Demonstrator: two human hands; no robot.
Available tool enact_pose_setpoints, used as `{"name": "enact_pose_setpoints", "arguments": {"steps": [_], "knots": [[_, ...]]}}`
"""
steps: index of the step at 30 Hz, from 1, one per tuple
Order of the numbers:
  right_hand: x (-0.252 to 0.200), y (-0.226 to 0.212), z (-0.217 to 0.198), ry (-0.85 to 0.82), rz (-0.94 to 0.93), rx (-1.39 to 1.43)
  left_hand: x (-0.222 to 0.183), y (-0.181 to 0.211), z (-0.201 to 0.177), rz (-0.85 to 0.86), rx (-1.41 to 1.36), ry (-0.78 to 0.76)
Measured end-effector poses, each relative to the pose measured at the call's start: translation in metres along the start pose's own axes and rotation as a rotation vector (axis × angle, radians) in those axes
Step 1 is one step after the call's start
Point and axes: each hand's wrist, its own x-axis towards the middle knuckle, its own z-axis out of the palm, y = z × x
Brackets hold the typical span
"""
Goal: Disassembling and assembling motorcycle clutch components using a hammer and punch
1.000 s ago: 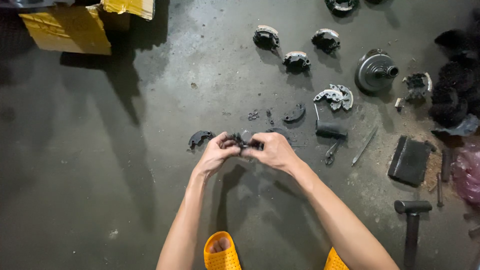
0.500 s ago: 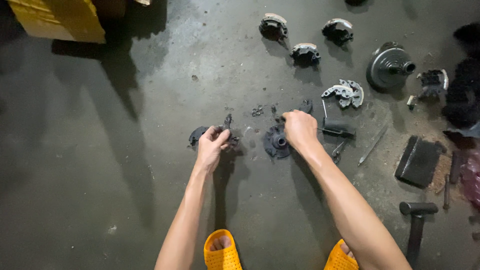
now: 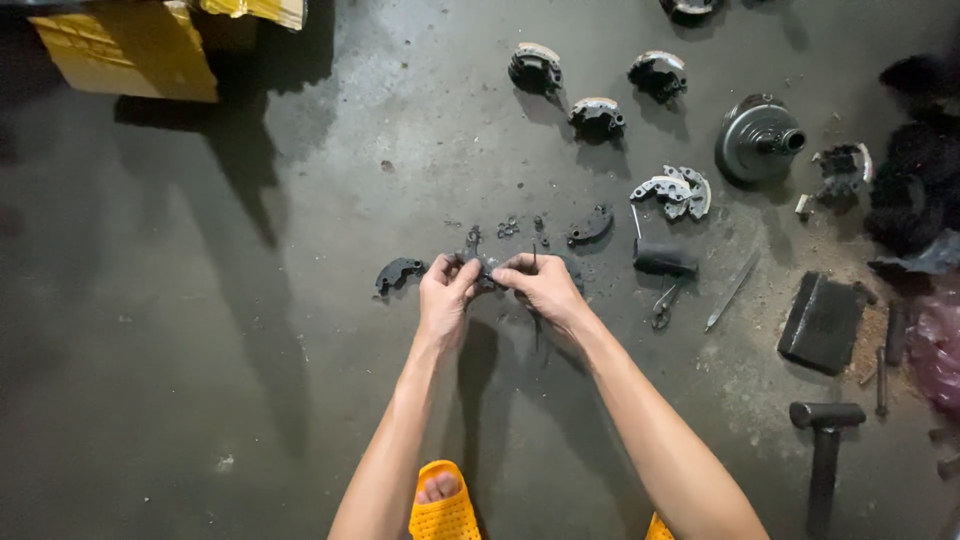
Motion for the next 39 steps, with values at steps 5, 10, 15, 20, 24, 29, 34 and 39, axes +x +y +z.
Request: {"name": "enact_pose_setpoints", "arguments": {"steps": [5,10,15,20,24,29,34,39], "knots": [[-0.006,0.000,-0.002,-0.066,0.044,0.029,-0.025,0.036,0.024,0.009,0.084,0.036],[0.026,0.008,-0.025,0.137,-0.197,-0.361,-0.030,0.068,0.007,0.095,0.354,0.079],[0.086,0.043,-0.051,0.364,-0.172,-0.832,0.002,0.085,-0.071,0.288,1.002,0.105],[0.066,0.001,-0.090,0.438,-0.261,-0.797,0.010,0.114,-0.098,0.274,1.280,0.039],[0.060,-0.018,-0.143,0.539,-0.352,-1.087,0.028,0.091,-0.110,0.372,1.448,-0.048],[0.054,-0.011,-0.131,0.337,-0.405,-1.513,0.013,0.108,-0.088,0.426,1.564,-0.054],[0.076,0.017,-0.128,0.332,-0.389,-1.594,-0.008,0.100,-0.067,0.632,1.514,0.055],[0.044,-0.024,-0.103,0.463,-0.347,-0.986,-0.028,0.055,-0.006,0.832,1.143,-0.206]]}}
